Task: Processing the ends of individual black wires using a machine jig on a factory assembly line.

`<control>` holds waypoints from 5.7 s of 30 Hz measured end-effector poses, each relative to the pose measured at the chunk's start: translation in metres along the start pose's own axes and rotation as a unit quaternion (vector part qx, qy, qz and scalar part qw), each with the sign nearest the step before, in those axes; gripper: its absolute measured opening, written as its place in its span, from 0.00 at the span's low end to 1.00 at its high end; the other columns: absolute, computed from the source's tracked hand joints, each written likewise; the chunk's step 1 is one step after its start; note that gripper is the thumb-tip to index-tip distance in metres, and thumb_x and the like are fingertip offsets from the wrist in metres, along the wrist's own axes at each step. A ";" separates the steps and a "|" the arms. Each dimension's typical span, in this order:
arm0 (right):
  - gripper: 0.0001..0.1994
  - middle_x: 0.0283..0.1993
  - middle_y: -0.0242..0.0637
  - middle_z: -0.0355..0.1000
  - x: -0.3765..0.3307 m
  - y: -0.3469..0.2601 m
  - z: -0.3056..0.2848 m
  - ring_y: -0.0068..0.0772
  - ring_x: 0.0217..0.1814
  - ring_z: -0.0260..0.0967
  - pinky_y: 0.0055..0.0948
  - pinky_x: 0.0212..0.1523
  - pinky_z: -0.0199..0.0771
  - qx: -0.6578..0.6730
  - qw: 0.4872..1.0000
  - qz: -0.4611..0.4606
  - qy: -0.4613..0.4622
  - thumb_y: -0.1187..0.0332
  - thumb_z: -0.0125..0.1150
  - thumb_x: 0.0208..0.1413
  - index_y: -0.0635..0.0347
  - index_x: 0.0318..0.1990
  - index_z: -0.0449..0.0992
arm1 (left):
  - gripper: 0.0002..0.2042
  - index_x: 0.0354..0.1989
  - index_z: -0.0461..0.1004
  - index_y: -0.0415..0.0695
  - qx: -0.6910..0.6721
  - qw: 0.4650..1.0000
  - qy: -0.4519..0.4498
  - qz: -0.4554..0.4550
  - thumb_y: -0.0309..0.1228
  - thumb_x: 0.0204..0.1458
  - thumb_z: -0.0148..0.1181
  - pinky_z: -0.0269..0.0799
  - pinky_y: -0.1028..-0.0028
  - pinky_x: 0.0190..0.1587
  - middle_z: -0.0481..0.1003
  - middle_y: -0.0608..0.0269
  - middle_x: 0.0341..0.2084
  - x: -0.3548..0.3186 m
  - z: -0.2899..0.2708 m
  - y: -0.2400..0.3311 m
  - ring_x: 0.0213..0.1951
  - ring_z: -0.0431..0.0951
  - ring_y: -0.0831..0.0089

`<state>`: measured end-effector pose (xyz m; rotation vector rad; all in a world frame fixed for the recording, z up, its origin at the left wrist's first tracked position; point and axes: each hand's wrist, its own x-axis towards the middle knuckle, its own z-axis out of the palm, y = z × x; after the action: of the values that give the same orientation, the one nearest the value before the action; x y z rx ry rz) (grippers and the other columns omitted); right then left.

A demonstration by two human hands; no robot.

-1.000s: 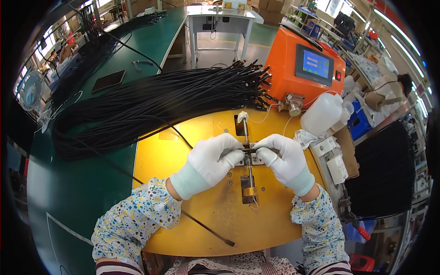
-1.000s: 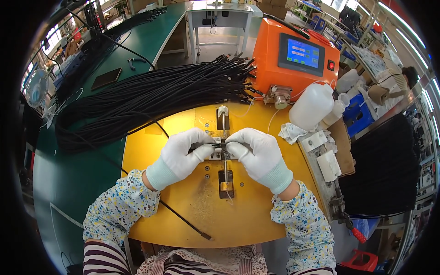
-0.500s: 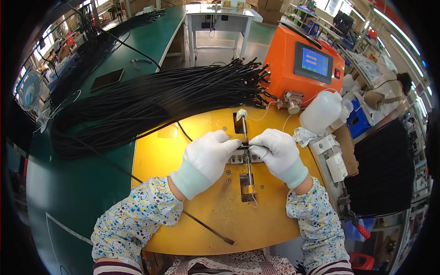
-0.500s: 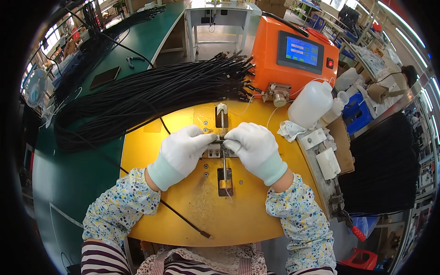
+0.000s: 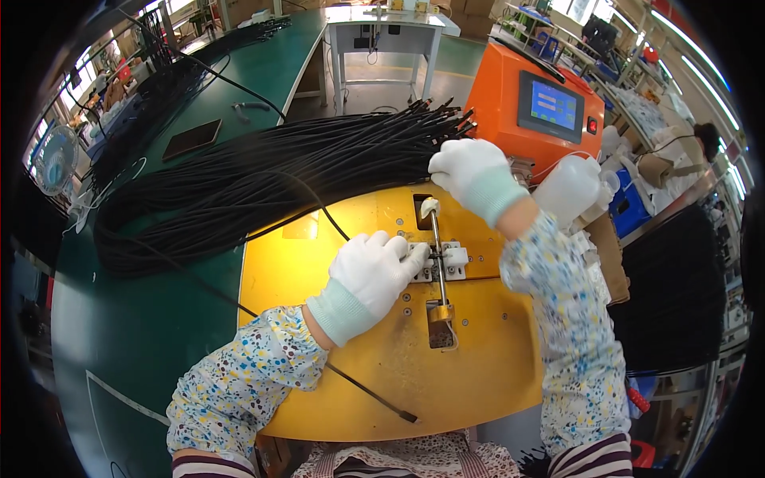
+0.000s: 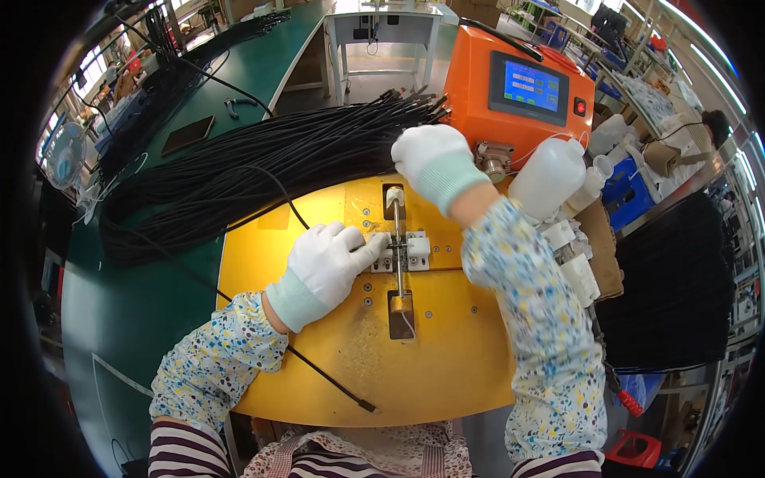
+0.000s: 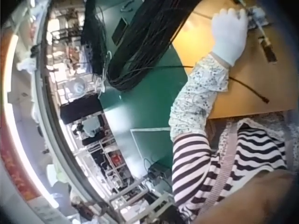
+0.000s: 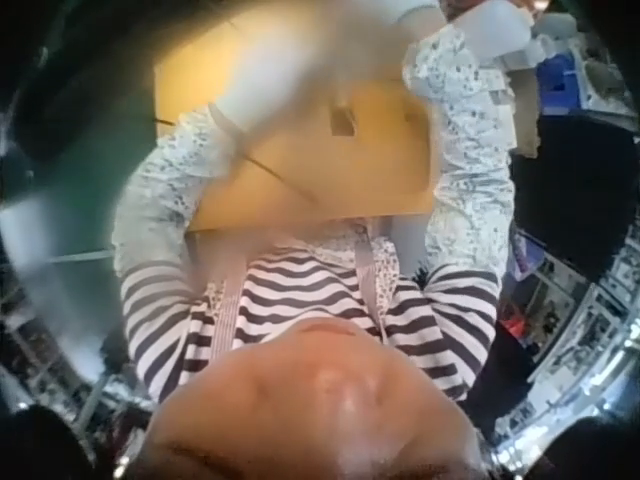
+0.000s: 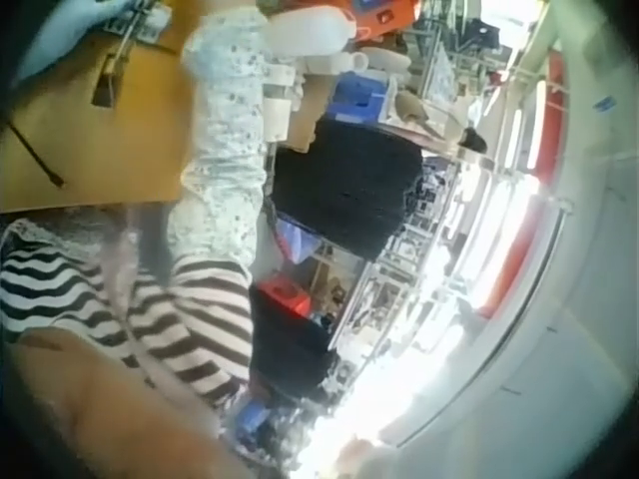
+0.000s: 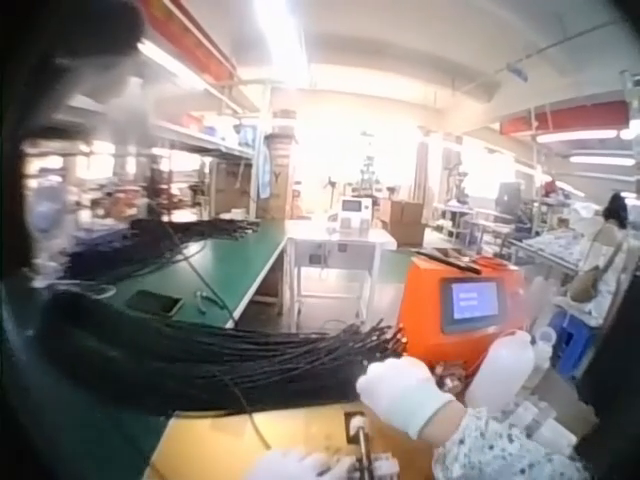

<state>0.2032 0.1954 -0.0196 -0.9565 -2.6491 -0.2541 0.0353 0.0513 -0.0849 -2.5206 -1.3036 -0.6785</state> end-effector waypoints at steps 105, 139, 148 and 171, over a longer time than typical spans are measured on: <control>0.08 0.32 0.37 0.75 -0.113 -0.059 -0.032 0.25 0.30 0.73 0.23 0.32 0.73 0.595 0.743 0.306 -0.009 0.77 0.54 0.57 0.68 0.42 0.76 | 0.11 0.42 0.76 0.37 -0.420 0.879 -0.042 -0.222 0.26 0.51 0.63 0.75 0.71 0.40 0.78 0.54 0.34 0.016 -0.028 0.014 0.34 0.79 0.64; 0.11 0.44 0.39 0.72 -0.009 -0.012 -0.002 0.45 0.43 0.73 0.40 0.45 0.73 0.110 0.990 0.054 0.073 0.66 0.65 0.50 0.57 0.40 0.77 | 0.18 0.50 0.74 0.46 -0.003 1.000 -0.023 0.001 0.27 0.49 0.54 0.69 0.70 0.34 0.70 0.68 0.30 0.004 0.002 0.005 0.31 0.71 0.70; 0.12 0.44 0.32 0.73 0.083 -0.004 0.018 0.39 0.45 0.73 0.36 0.47 0.74 -0.103 0.985 -0.009 -0.140 0.59 0.62 0.53 0.53 0.40 0.79 | 0.18 0.51 0.75 0.46 0.001 0.999 -0.033 0.008 0.28 0.49 0.55 0.69 0.70 0.34 0.71 0.68 0.28 0.006 0.000 0.005 0.30 0.71 0.69; 0.11 0.32 0.35 0.74 0.060 -0.027 0.010 0.41 0.41 0.73 0.36 0.44 0.73 -0.132 0.990 -0.058 0.011 0.62 0.65 0.49 0.53 0.39 0.78 | 0.06 0.32 0.76 0.45 -0.057 0.998 -0.008 -0.015 0.30 0.46 0.60 0.72 0.64 0.37 0.72 0.62 0.28 0.008 -0.006 -0.022 0.34 0.74 0.61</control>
<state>0.1399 0.2133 -0.0102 -0.8683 -2.7005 -0.6511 0.0200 0.0677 -0.0760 -2.6066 -1.3463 -0.7603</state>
